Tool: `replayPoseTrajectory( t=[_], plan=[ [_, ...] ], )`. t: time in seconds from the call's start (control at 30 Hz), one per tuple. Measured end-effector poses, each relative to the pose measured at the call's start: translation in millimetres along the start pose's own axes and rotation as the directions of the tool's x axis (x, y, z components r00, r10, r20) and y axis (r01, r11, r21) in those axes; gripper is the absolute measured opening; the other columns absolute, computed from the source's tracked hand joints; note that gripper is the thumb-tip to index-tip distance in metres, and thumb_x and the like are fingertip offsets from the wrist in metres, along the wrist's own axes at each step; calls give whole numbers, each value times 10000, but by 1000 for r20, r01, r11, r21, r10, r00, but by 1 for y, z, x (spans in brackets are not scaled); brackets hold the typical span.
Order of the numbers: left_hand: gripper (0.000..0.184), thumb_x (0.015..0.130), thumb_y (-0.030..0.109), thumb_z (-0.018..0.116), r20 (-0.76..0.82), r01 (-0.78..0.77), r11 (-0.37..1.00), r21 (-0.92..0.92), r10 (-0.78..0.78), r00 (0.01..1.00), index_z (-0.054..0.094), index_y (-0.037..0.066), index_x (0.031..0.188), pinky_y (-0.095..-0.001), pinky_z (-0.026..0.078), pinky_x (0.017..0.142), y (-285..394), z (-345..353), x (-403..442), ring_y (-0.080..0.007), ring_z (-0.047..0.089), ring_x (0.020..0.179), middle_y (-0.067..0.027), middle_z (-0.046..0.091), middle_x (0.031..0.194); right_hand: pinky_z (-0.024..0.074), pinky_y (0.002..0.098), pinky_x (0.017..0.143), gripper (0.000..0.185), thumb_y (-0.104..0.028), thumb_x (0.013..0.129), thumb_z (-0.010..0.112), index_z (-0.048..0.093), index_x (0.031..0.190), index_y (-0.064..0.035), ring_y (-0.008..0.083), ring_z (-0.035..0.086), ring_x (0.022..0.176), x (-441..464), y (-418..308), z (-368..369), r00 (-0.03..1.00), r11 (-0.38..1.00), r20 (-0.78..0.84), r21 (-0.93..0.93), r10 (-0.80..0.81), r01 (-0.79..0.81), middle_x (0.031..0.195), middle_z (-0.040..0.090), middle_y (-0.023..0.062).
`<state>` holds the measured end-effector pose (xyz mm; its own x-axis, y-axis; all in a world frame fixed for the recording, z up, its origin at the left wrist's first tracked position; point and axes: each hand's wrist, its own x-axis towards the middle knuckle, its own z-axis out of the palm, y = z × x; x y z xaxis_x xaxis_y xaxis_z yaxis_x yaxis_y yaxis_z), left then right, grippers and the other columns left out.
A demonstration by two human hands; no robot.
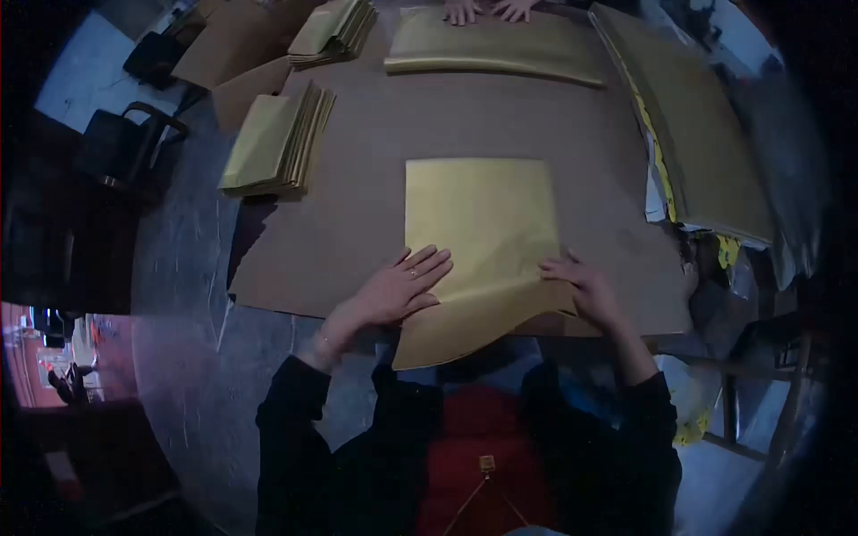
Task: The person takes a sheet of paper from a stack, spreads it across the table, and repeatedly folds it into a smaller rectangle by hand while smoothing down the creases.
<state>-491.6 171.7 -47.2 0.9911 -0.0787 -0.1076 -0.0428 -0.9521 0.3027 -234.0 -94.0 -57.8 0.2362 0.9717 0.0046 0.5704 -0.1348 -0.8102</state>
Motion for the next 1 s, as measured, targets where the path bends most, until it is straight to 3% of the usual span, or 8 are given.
replayPoseTrajectory(
  t=[0.13,0.37,0.47,0.5,0.57,0.73,0.8,1.0],
  plan=[
    [537,902,327,475,16,51,999,-5,-51,999,337,133,1383,-453,196,1097,-2,-1,-19,-237,264,1345,-74,303,1450,434,340,878,207,-137,885,547,641,1046,-49,244,601,950,-3,-9,12,941,965,-215,84,262,-249,1017,645,119],
    [501,856,188,450,194,337,913,-231,-296,935,383,79,1340,-421,197,1104,0,-13,-42,-320,364,1270,-150,378,1387,446,326,742,253,-207,904,541,612,944,33,253,564,837,7,-30,29,865,973,-446,121,231,-198,904,604,137],
    [473,909,239,438,-152,287,795,-534,-424,893,382,23,1326,-398,239,1079,-19,27,-54,-326,427,1221,-192,424,1339,431,350,701,310,-258,915,524,586,896,45,287,545,778,13,-29,29,841,952,-446,145,306,-269,853,565,169],
    [475,933,267,426,-214,9,441,-898,-452,866,375,-3,1320,-379,264,1060,-17,29,-47,-306,443,1206,-199,438,1317,431,355,696,322,-273,917,517,585,897,41,303,542,764,15,-29,28,822,937,-454,99,343,-336,847,560,182],
    [511,970,339,405,-201,-38,272,-961,-603,772,364,-43,1308,-329,336,1001,10,6,-25,-231,484,1156,-176,491,1247,432,375,669,328,-280,921,507,580,905,39,337,543,732,19,-30,25,762,845,-378,128,526,-520,805,548,201],
    [410,921,259,535,-250,54,337,-940,-787,563,471,-33,1202,-320,421,896,19,23,-1,-238,562,1010,-117,582,1121,429,426,649,339,-308,915,486,591,861,10,372,562,753,34,-26,23,767,891,-534,-56,355,-451,798,570,213],
    [355,865,225,606,-300,411,500,-762,-835,461,526,1,1129,-331,444,826,19,24,7,-249,585,893,-82,625,991,434,443,666,330,-308,900,497,593,823,-1,373,569,761,40,-20,22,762,892,-549,-63,343,-447,798,590,203],
    [342,847,301,605,-405,590,542,-599,-840,361,555,97,1116,-487,263,950,35,19,22,-212,511,933,-48,597,834,458,467,664,351,-341,908,470,598,821,-26,382,591,738,53,-20,30,701,734,-586,-248,406,-633,776,605,208]
  ],
)
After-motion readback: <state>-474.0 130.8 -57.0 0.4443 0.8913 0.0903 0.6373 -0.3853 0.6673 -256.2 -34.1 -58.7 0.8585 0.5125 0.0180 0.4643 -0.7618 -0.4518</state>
